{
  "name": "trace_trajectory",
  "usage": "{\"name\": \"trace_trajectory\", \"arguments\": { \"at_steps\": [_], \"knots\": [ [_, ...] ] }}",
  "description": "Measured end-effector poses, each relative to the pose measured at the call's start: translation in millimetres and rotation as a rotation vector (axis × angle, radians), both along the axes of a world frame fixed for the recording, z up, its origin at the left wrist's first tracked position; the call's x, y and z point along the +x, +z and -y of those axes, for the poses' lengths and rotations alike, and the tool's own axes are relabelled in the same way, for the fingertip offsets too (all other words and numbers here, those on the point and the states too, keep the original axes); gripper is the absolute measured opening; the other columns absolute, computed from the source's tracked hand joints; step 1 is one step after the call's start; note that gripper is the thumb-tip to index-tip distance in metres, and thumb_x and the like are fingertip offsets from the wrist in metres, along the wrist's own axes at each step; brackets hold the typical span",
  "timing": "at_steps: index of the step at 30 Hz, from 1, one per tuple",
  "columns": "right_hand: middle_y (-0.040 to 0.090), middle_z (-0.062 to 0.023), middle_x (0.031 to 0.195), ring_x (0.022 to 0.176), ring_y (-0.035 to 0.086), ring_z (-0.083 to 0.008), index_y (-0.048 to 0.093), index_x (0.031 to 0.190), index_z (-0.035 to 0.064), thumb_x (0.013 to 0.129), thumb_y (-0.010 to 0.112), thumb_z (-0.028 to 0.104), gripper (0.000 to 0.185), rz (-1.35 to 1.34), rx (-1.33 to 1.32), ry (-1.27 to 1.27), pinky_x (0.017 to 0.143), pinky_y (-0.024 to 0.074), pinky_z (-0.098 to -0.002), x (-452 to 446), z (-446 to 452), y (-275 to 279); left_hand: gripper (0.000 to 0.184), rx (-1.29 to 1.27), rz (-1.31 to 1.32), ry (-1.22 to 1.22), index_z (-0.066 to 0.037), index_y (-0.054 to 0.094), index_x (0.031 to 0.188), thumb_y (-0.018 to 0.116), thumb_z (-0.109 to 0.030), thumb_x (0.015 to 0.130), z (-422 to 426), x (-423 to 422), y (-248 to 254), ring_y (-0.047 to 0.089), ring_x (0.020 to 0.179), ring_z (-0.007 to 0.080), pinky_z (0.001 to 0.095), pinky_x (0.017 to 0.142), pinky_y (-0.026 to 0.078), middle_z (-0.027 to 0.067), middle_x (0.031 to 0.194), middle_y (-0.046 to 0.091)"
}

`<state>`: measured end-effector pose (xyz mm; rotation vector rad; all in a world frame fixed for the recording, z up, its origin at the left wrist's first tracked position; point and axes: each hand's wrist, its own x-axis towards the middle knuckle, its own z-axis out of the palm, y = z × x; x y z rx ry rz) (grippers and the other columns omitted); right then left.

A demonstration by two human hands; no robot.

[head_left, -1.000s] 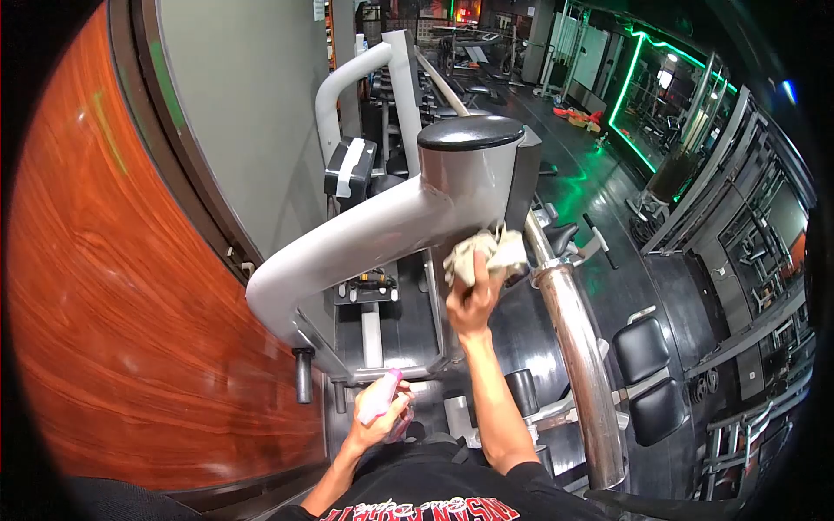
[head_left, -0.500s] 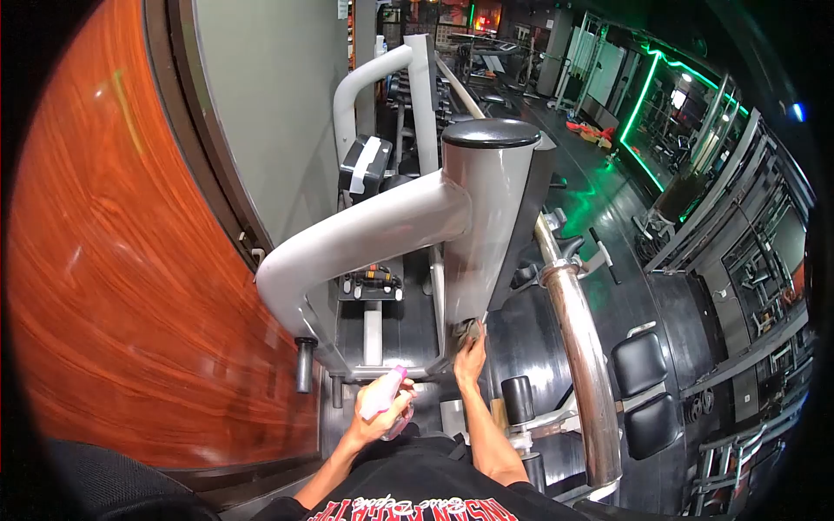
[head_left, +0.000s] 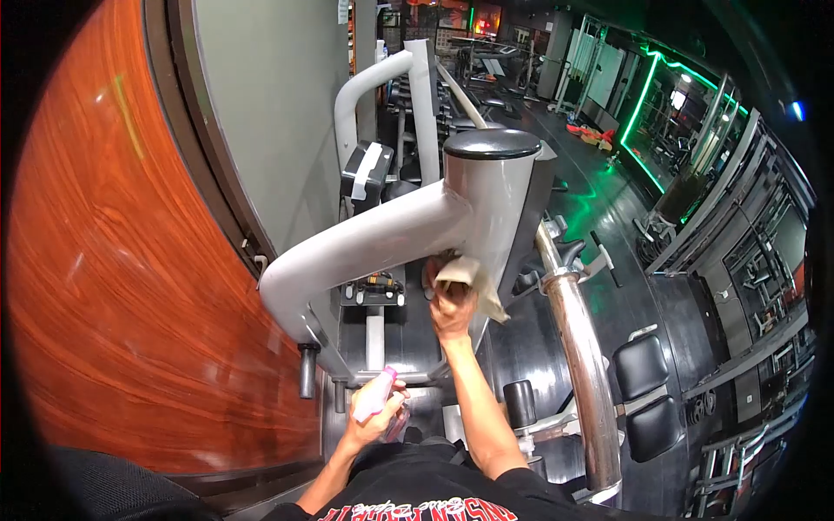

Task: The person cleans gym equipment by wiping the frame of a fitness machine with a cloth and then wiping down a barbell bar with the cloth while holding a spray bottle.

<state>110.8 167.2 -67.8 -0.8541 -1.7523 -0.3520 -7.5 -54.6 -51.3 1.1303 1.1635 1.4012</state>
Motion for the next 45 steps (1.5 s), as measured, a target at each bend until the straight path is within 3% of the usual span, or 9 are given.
{"name": "trace_trajectory", "arguments": {
  "at_steps": [10,13,21,29,31,32,34,41,45],
  "knots": [
    [0.058,-0.0130,0.089,0.084,0.056,-0.0353,0.057,0.121,0.0185,0.073,0.052,-0.005,0.054,-0.097,-0.645,-0.121,0.081,0.0459,-0.0409,72,54,-183,0.020,0.036,0.018,0.042,0.004,0.055,0.104,0.058,-0.002,0.085,9,-12,-11,0.060,0.063,0.0104,0.0242,0.057,0.050,0.0091,0.085,0.064],
    [0.059,-0.0121,0.114,0.099,0.059,-0.0237,0.055,0.119,0.0111,0.089,0.048,0.004,0.031,-1.025,-1.067,-0.181,0.086,0.0456,-0.0337,83,37,-255,0.019,0.041,0.003,0.039,0.005,0.054,0.102,0.056,-0.001,0.085,11,-12,-15,0.062,0.064,0.0154,0.0280,0.056,0.052,0.0127,0.084,0.064],
    [0.058,-0.0065,0.105,0.088,0.059,-0.0203,0.055,0.107,0.0095,0.096,0.038,0.018,0.022,-2.197,-1.246,0.425,0.075,0.0520,-0.0359,81,-55,-285,0.019,0.030,0.007,0.025,0.005,0.054,0.103,0.056,-0.001,0.085,15,-13,-15,0.061,0.062,0.0164,0.0281,0.055,0.051,0.0137,0.083,0.063],
    [0.058,-0.0096,0.113,0.104,0.057,-0.0221,0.050,0.120,0.0095,0.098,0.031,0.019,0.030,-2.138,-1.265,0.625,0.090,0.0478,-0.0392,33,13,-88,0.021,-0.024,-0.004,0.056,0.006,0.053,0.103,0.056,-0.002,0.084,6,-15,-18,0.061,0.060,0.0162,0.0282,0.054,0.051,0.0136,0.084,0.063],
    [0.056,-0.0112,0.119,0.105,0.057,-0.0243,0.049,0.120,0.0070,0.099,0.031,0.030,0.036,-1.076,-1.088,0.693,0.094,0.0448,-0.0377,35,24,-68,0.021,-0.018,-0.029,0.022,0.006,0.053,0.103,0.056,-0.002,0.084,4,-14,-14,0.061,0.061,0.0160,0.0282,0.054,0.051,0.0136,0.084,0.063],
    [0.056,-0.0112,0.119,0.105,0.057,-0.0243,0.049,0.120,0.0070,0.099,0.031,0.030,0.036,-1.078,-1.084,0.690,0.094,0.0448,-0.0377,34,36,-34,0.021,-0.015,-0.010,0.002,0.006,0.055,0.104,0.057,-0.002,0.085,2,-14,-13,0.061,0.063,0.0144,0.0271,0.056,0.051,0.0125,0.086,0.064],
    [0.055,-0.0101,0.120,0.107,0.055,-0.0221,0.048,0.122,0.0066,0.099,0.035,0.027,0.034,-1.877,-0.971,1.045,0.093,0.0447,-0.0356,27,65,54,0.021,-0.013,0.013,-0.020,0.005,0.056,0.105,0.058,-0.002,0.085,0,-12,-15,0.060,0.064,0.0129,0.0261,0.058,0.050,0.0113,0.087,0.064],
    [0.060,-0.0235,0.103,0.098,0.057,-0.0404,0.051,0.130,0.0089,0.077,0.056,-0.001,0.054,-0.297,-0.025,-0.105,0.099,0.0372,-0.0433,38,9,66,0.022,0.006,0.016,-0.025,0.005,0.054,0.105,0.057,-0.001,0.084,-2,-11,-19,0.062,0.066,0.0154,0.0279,0.055,0.052,0.0134,0.086,0.064],
    [0.058,-0.0212,0.073,0.076,0.057,-0.0410,0.051,0.130,0.0096,0.068,0.049,-0.008,0.064,-0.300,0.008,-0.174,0.080,0.0450,-0.0482,46,-21,-3,0.022,-0.011,0.015,-0.038,0.005,0.054,0.105,0.057,-0.002,0.085,0,-13,-18,0.062,0.065,0.0159,0.0282,0.057,0.052,0.0137,0.086,0.064]
  ]
}}
